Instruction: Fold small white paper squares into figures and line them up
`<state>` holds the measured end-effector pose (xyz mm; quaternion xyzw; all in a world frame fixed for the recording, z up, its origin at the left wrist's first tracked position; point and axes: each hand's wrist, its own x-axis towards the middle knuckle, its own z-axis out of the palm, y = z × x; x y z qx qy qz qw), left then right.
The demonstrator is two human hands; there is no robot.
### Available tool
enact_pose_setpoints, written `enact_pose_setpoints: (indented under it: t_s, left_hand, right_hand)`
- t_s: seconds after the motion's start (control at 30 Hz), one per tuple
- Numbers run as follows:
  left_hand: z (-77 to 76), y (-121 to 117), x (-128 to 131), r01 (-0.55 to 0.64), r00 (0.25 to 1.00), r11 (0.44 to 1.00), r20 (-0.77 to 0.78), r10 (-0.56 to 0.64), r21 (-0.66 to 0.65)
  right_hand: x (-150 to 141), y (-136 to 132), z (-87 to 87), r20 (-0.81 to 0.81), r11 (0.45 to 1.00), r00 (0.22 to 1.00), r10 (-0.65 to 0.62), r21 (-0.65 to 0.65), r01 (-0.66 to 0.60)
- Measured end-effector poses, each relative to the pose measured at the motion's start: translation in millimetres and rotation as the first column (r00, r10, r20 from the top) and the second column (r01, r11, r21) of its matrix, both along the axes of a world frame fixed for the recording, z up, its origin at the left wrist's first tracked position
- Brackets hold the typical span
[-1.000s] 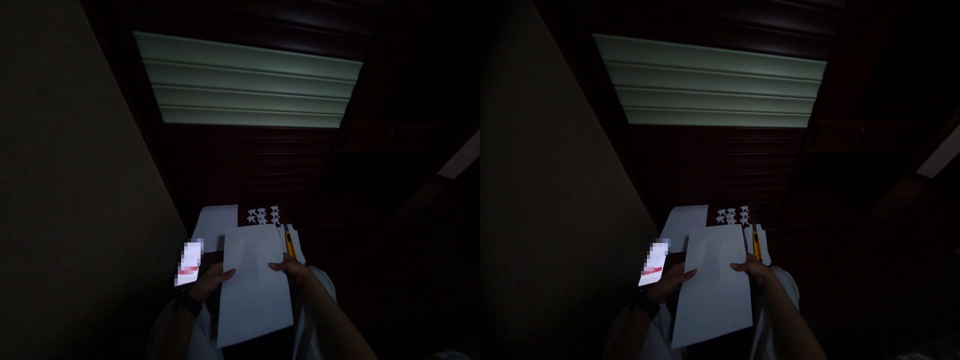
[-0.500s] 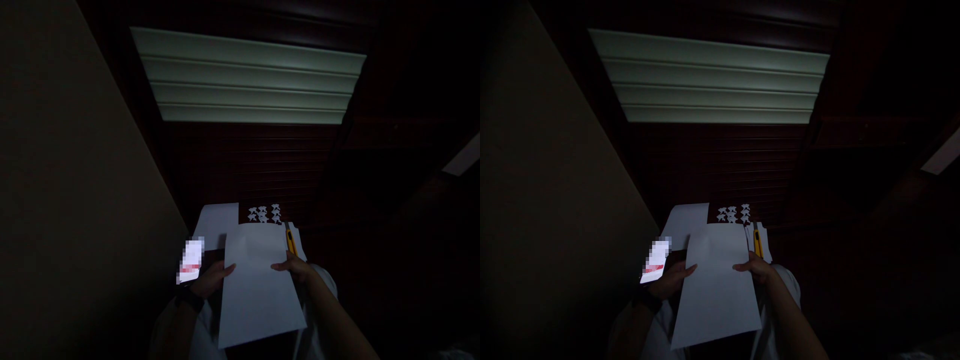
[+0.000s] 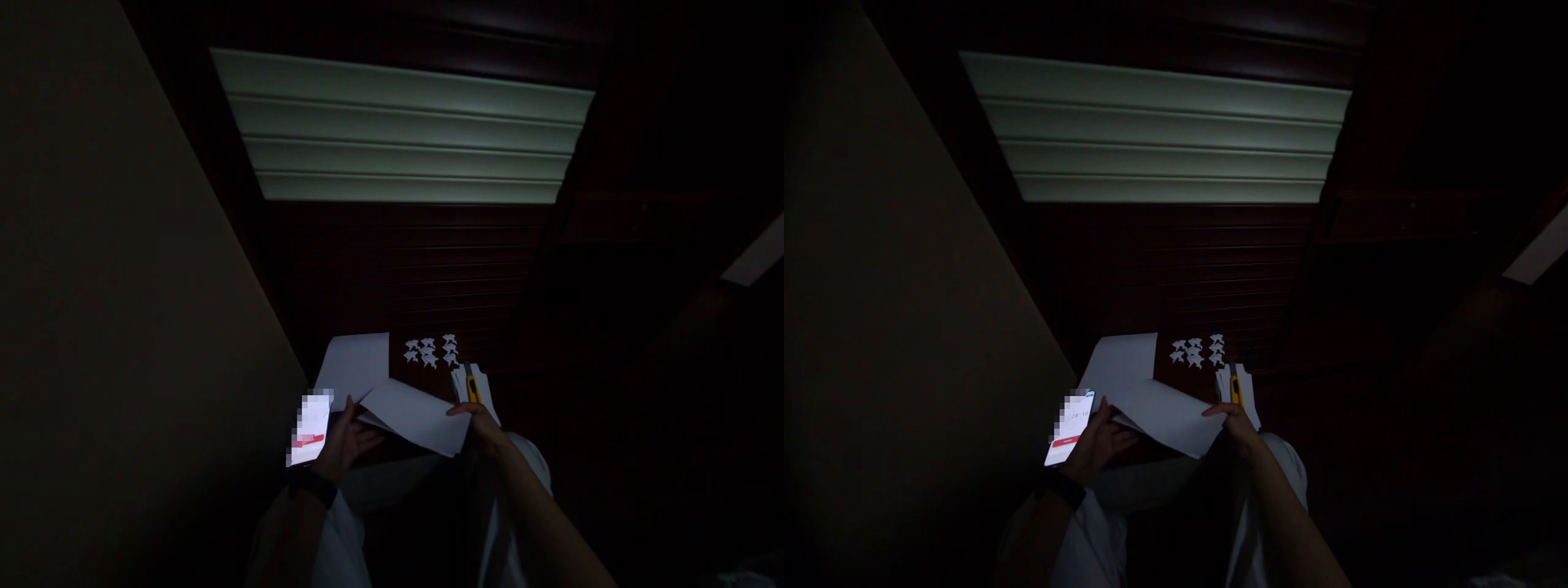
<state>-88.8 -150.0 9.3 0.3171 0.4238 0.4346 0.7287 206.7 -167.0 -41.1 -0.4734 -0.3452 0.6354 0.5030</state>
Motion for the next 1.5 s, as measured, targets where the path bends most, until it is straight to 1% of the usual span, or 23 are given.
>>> enact_pose_setpoints:
  t_s: [0.07, 0.2, 0.3, 0.37, 0.47, 0.67, 0.83, 1.0, 1.07, 1.17, 1.23, 1.3, 1.33, 1.4, 1.5]
  left_hand:
    - [-7.8, 3, 0, 0.006, 1.0, 1.0, -0.004, -0.006, -0.021]
    - [-26.0, 7, -4, -0.094, 0.979, 0.994, -0.175, 0.101, 0.049]
    - [-36.8, 10, -7, -0.153, 0.964, 0.986, -0.208, 0.165, 0.068]
    - [-40.4, 12, -7, -0.185, 0.956, 0.979, -0.217, 0.198, 0.079]
    - [-40.4, 14, -5, -0.201, 0.954, 0.975, -0.207, 0.216, 0.091]
    - [-35.4, 14, 0, -0.153, 0.976, 0.986, -0.144, 0.162, 0.069]
    - [-37.1, 19, 0, -0.202, 0.961, 0.979, -0.192, 0.198, -0.003]
    - [-38.7, 14, -2, -0.213, 0.95, 0.976, -0.225, 0.217, 0.042]
    - [-41.1, 13, -3, -0.238, 0.939, 0.97, -0.243, 0.244, 0.054]
    - [-47.3, 17, -4, -0.326, 0.903, 0.942, -0.269, 0.335, 0.081]
    - [-51.7, 22, -5, -0.386, 0.873, 0.917, -0.28, 0.399, 0.104]
    - [-54.5, 25, -5, -0.418, 0.855, 0.9, -0.28, 0.436, 0.123]
    - [-54.8, 26, -5, -0.422, 0.853, 0.897, -0.277, 0.442, 0.132]
    - [-53.1, 25, -3, -0.409, 0.86, 0.9, -0.268, 0.435, 0.149]
    - [-46.9, 20, 1, -0.35, 0.888, 0.918, -0.247, 0.388, 0.185]
  right_hand:
    - [-2, 1, -2.3, 0.018, 0.998, 1.0, -0.018, 0.064, 0.017]
    - [-8, 0, -0.8, 0.046, 0.984, 0.998, 0.036, 0.174, -0.044]
    - [-10, 0, 1.5, 0.071, 0.972, 0.993, 0.091, 0.212, -0.104]
    - [-10, -1, 1.6, 0.089, 0.967, 0.989, 0.115, 0.219, -0.132]
    - [-9, -1, -0.2, 0.117, 0.963, 0.983, 0.141, 0.215, -0.163]
    - [-6, -3, -0.2, 0.16, 0.952, 0.97, 0.183, 0.217, -0.215]
    - [-6, -6, 3.6, 0.204, 0.937, 0.954, 0.219, 0.229, -0.264]
    - [-7, -7, 6.1, 0.261, 0.913, 0.927, 0.268, 0.239, -0.331]
    - [-7, -8, 7.3, 0.282, 0.897, 0.912, 0.299, 0.242, -0.369]
    - [-8, -11, 9.7, 0.297, 0.865, 0.877, 0.377, 0.226, -0.448]
    - [-8, -14, 11.9, 0.237, 0.842, 0.85, 0.471, 0.165, -0.513]
    - [-9, -18, 14.4, 0.108, 0.831, 0.839, 0.534, 0.118, -0.544]
    - [-9, -19, 15.5, 0.038, 0.833, 0.84, 0.542, 0.108, -0.543]
    - [-11, -21, 17.2, -0.073, 0.858, 0.857, 0.51, 0.111, -0.501]
    - [-16, -22, 17.5, -0.142, 0.889, 0.878, 0.457, 0.071, -0.452]
